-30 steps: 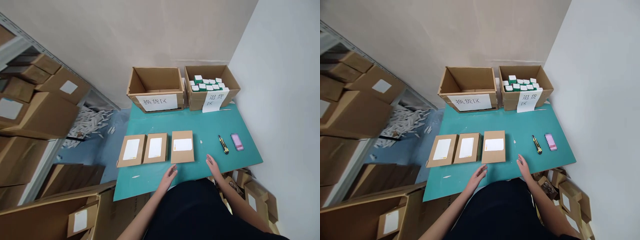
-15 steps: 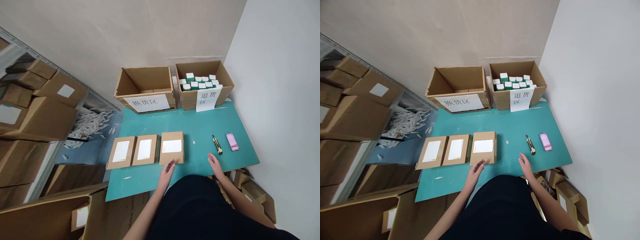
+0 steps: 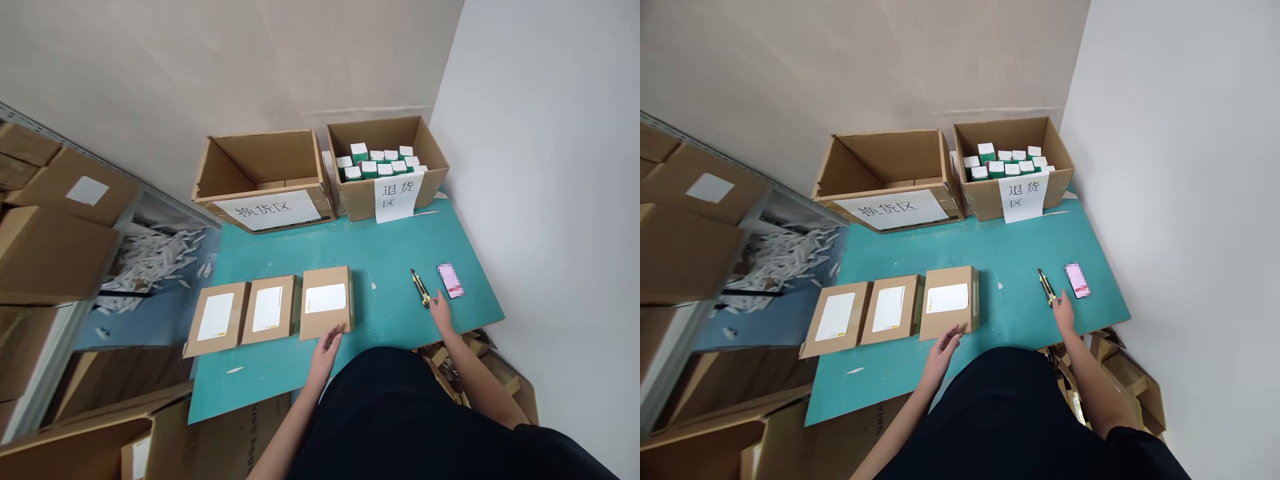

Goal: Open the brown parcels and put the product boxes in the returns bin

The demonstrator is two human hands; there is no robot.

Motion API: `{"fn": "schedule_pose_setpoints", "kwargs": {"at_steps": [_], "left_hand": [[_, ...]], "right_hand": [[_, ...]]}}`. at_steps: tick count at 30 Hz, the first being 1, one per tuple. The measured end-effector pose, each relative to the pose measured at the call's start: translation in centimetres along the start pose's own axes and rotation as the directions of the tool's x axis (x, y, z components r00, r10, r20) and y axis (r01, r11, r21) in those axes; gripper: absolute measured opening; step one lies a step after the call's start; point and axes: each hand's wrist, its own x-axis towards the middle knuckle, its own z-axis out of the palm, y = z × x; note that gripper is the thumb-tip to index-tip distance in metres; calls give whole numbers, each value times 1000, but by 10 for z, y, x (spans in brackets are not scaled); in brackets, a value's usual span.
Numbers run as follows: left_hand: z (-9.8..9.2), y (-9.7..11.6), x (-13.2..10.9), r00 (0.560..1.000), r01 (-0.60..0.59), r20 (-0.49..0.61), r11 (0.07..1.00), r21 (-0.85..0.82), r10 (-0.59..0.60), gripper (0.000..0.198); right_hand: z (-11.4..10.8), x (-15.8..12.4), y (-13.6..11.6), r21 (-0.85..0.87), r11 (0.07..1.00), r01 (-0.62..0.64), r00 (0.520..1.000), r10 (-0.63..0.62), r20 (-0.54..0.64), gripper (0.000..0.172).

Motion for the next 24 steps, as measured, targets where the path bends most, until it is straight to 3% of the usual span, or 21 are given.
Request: {"fn": "schedule_pose_setpoints", "kwargs": {"at_steps": [4,13,19,24], "left_hand": [[1,-3,1,1000,20,-11,1000,19,-20,62],[-7,-14,-7,997,39,-72,999,25,-37,68],[-11,-21,-11,994,60,-93,998,35,-57,74],[-15,-33,-11,990,98,-109,995,25,-95,79]], "right_hand": [[-21,32,2,-222,964,-149,988,156,17,67],[-25,64,5,-298,928,-223,965,253,66,71],[-28,59,2,-300,931,-207,973,228,37,66],[-14,34,-9,-266,960,-90,992,110,59,60]]}}
